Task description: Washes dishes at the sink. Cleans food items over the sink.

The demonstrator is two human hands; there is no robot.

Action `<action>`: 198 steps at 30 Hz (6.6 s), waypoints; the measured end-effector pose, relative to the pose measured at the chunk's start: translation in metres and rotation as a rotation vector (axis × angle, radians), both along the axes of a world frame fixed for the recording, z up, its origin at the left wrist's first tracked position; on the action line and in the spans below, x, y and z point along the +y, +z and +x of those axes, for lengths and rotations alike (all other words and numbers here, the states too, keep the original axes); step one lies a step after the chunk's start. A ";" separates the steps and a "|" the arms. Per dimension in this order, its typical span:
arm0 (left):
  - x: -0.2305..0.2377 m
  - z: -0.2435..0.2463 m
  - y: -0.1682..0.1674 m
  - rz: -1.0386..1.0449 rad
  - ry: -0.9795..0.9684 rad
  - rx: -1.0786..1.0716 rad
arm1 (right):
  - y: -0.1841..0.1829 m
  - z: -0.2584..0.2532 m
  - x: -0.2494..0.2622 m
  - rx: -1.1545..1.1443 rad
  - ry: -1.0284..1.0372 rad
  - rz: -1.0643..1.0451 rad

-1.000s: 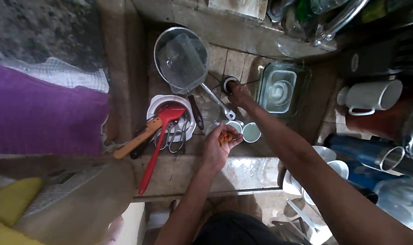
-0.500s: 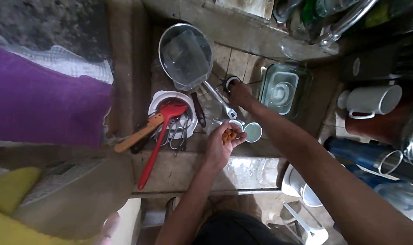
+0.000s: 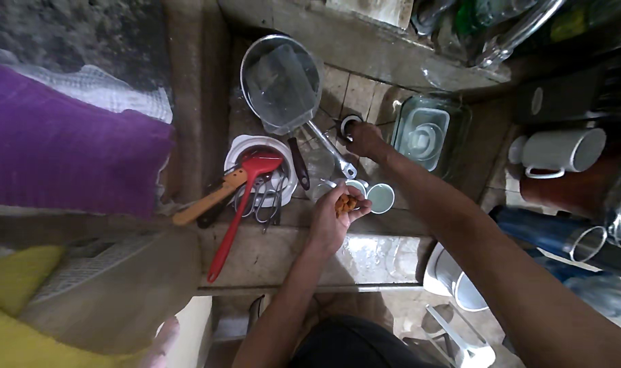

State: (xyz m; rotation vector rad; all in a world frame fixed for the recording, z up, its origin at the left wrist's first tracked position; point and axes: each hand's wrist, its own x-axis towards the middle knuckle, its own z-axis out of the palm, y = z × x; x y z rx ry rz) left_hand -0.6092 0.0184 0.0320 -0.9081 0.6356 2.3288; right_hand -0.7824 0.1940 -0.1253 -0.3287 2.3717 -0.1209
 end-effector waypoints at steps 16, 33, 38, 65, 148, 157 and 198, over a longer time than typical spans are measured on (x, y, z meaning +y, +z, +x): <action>0.008 -0.002 -0.004 -0.037 -0.014 -0.002 | -0.007 -0.001 0.031 0.017 -0.350 -0.423; 0.019 -0.002 -0.005 -0.066 -0.011 -0.025 | 0.006 0.016 0.022 0.183 -0.424 -0.430; 0.014 0.004 -0.006 -0.081 0.020 -0.045 | -0.011 0.008 0.004 0.084 -0.321 -0.108; 0.000 0.014 0.001 -0.047 0.015 0.032 | -0.015 -0.015 0.020 -0.001 0.041 -0.214; 0.175 0.948 0.068 -0.519 2.149 0.132 | 0.197 0.631 -0.148 -0.838 0.186 -0.833; 0.144 0.996 0.050 -0.497 2.162 0.083 | 0.168 0.654 -0.147 -0.750 0.029 -0.767; -0.065 1.010 -0.036 -1.419 0.504 -1.083 | 0.185 0.684 -0.034 -0.391 -0.353 -0.736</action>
